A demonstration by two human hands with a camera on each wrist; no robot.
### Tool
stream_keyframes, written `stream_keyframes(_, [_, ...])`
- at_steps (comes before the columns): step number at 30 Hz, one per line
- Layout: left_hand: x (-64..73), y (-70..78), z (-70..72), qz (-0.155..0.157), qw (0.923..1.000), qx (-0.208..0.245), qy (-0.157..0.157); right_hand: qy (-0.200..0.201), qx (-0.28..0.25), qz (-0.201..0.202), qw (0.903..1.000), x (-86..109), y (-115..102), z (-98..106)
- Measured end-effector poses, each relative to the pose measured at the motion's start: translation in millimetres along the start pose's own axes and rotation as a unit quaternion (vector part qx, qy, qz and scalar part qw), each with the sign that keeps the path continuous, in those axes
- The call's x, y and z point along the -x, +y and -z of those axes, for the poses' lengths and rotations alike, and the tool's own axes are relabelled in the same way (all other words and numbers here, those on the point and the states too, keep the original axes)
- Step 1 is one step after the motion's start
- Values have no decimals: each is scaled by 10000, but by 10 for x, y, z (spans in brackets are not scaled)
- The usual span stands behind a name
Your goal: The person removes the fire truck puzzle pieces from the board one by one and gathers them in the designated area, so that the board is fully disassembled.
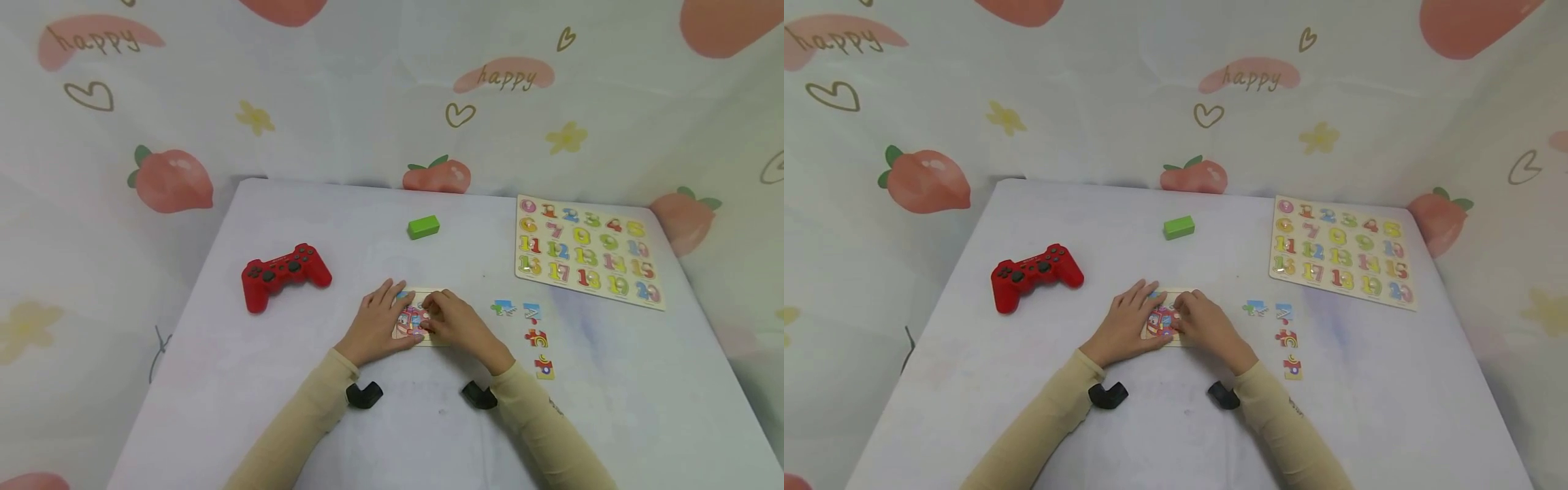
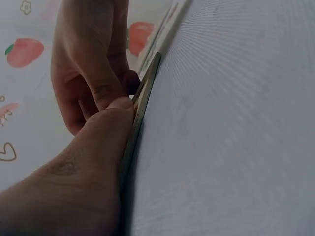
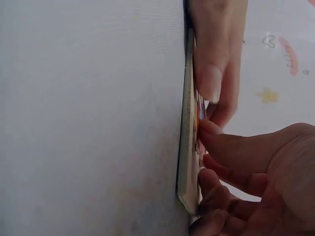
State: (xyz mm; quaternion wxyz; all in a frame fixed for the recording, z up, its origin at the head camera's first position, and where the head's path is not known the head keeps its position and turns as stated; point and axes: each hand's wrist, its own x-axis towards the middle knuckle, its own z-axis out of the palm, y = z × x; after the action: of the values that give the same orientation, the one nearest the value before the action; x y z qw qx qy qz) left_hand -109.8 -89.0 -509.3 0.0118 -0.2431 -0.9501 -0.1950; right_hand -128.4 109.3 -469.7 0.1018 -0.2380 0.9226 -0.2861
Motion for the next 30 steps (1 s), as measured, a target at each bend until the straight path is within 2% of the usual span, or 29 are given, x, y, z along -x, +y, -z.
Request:
stream_keyframes(3, [10, -2, 9, -30, 9999, -7, -115, 41, -37, -23, 10000, -2, -1, -11])
stream_keyframes(12, [3, 42, -14, 165, 9999, -32, -40, 162, 46, 58, 9998, 9, -14, -21])
stream_keyframes(24, [2, 51, -50, 171, 9997, -154, 75, 201, -26, -115, 9997, 20, -39, -22])
stream_keyframes(30, [-12, 39, -61, 171, 9995, -256, 2, 355, -97, -171, 9992, 8, -63, -14])
